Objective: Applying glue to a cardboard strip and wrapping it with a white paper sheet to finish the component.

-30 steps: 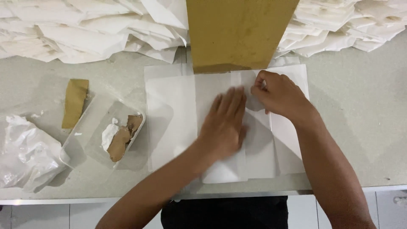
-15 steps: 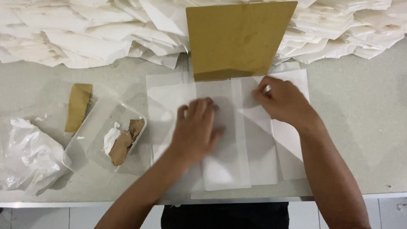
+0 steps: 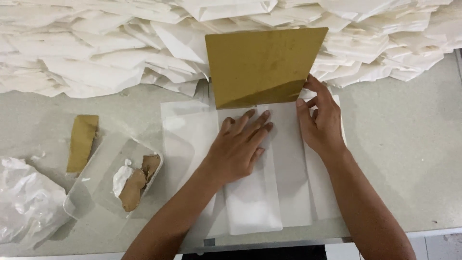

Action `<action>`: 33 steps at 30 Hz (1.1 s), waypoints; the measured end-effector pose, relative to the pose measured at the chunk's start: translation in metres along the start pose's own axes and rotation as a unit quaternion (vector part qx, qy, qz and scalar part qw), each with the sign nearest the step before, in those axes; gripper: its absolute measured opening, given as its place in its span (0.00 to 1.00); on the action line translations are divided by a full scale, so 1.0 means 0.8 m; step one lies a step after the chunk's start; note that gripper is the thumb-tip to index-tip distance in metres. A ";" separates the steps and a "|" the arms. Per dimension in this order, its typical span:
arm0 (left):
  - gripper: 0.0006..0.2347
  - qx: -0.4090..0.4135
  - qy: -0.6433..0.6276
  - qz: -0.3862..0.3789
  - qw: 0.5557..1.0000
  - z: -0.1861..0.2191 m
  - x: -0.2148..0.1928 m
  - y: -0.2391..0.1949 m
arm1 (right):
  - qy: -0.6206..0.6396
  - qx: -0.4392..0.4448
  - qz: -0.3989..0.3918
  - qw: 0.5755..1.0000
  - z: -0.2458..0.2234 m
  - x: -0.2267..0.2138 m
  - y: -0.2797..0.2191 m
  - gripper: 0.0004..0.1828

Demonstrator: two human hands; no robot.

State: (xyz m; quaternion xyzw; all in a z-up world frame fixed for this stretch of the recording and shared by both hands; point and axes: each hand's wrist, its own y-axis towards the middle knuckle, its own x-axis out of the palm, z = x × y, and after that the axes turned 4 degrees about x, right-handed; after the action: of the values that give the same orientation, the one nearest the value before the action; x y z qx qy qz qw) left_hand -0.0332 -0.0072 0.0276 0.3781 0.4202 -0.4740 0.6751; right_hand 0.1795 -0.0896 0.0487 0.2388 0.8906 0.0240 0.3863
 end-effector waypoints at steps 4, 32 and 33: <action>0.20 0.004 0.007 0.026 1.000 -0.007 0.015 -0.004 | -0.002 -0.020 0.006 1.000 0.013 0.007 0.001 0.23; 0.13 -0.128 0.084 0.183 0.971 -0.035 0.006 -0.014 | 0.050 0.158 -0.019 0.986 -0.018 -0.001 -0.019 0.17; 0.14 -0.133 0.075 0.187 0.970 -0.034 0.005 -0.015 | 0.116 0.217 -0.040 0.968 -0.016 0.001 -0.020 0.19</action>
State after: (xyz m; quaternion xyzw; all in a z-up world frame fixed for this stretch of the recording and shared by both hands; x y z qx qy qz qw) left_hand -0.0497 0.0127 0.0128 0.3918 0.4508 -0.2493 0.7623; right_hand 0.1634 -0.1019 0.0538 0.2763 0.9221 -0.1581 0.2198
